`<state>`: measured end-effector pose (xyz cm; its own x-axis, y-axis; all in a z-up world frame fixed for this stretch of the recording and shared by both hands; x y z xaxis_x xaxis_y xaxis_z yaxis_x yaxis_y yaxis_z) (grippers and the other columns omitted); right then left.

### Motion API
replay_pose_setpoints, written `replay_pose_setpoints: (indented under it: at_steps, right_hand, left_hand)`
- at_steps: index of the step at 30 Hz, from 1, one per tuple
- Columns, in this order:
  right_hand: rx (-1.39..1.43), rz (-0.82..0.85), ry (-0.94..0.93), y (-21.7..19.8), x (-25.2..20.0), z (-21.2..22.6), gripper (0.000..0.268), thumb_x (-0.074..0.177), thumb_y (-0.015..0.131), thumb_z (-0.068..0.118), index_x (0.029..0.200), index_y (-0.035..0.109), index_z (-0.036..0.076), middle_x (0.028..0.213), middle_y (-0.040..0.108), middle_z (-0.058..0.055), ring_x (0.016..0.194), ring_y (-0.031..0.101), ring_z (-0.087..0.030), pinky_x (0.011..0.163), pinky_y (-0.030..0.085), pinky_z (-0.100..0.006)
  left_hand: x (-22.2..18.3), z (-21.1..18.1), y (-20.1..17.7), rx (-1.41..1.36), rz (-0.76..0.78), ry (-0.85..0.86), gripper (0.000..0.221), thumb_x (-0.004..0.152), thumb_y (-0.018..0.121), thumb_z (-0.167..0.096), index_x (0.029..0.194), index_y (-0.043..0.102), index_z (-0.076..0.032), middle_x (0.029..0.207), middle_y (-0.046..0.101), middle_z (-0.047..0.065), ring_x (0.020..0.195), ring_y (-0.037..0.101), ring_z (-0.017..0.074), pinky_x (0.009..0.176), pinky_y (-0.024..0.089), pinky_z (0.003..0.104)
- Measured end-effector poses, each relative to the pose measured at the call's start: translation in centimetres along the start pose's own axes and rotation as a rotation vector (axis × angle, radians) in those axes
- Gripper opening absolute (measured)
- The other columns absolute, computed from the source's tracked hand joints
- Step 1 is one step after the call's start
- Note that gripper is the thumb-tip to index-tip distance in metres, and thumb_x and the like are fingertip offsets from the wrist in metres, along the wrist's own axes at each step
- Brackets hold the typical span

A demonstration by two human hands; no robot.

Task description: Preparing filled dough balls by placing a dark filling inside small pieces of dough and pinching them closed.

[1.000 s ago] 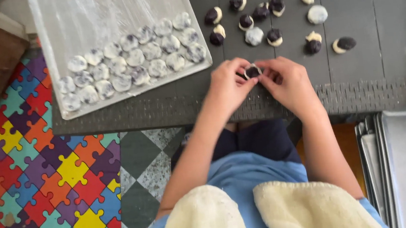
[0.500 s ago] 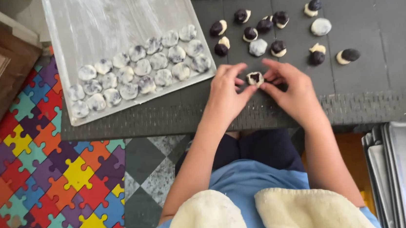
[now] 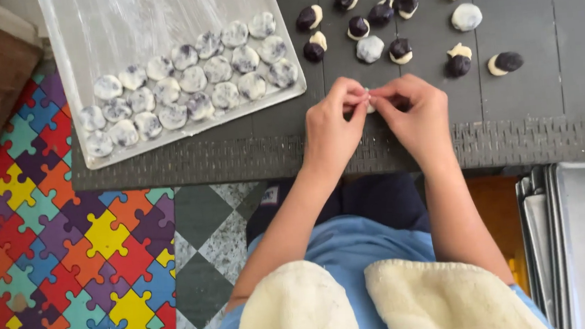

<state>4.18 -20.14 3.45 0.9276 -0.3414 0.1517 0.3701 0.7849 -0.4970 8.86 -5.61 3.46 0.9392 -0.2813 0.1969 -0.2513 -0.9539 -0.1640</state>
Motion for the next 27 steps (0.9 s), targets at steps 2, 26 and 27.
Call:
replay_pose_setpoints:
  at_steps: [2, 26, 27]
  right_hand:
    - [-0.127, 0.005, -0.153, 0.2, 0.9, 1.8, 0.014, 0.078, 0.078, 0.004, 0.090, 0.074, 0.012, 0.080, 0.065, -0.007, 0.067, 0.063, -0.020, 0.060, 0.051, -0.030]
    - [-0.610, 0.785, 0.432, 0.4, 5.2, 2.5, 0.049, 0.076, 0.073, 0.046, 0.078, 0.075, -0.003, 0.067, 0.071, -0.021, 0.068, 0.070, -0.031, 0.067, 0.056, -0.038]
    - [-0.617, 0.771, 0.426, 1.1, 4.3, 1.3, 0.049, 0.076, 0.073, 0.046, 0.078, 0.075, -0.003, 0.067, 0.071, -0.021, 0.068, 0.070, -0.031, 0.067, 0.056, -0.038]
  left_hand:
    - [0.5, -1.5, 0.0, 0.443, -0.003, 0.207, 0.017, 0.076, 0.070, -0.012, 0.088, 0.060, -0.017, 0.074, 0.069, 0.000, 0.079, 0.067, 0.0196, 0.070, 0.055, 0.033]
    - [1.2, -2.7, -3.3, 0.084, -0.142, 0.348, 0.026, 0.094, 0.058, -0.024, 0.119, 0.056, -0.016, 0.102, 0.053, 0.003, 0.094, 0.059, 0.0251, 0.082, 0.052, 0.032]
    - [1.4, -2.8, -3.5, 0.077, -0.145, 0.362, 0.026, 0.094, 0.058, -0.024, 0.119, 0.056, -0.016, 0.102, 0.053, 0.003, 0.094, 0.059, 0.0251, 0.082, 0.052, 0.032]
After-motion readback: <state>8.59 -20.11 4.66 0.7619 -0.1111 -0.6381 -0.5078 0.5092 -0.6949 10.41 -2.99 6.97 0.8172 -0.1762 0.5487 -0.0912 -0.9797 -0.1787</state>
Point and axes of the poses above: each hand's wrist, its own x-axis towards the middle knuckle, its own y-axis out of the palm, z = x × y, the point moved 9 cm from there along x, towards the middle knuckle
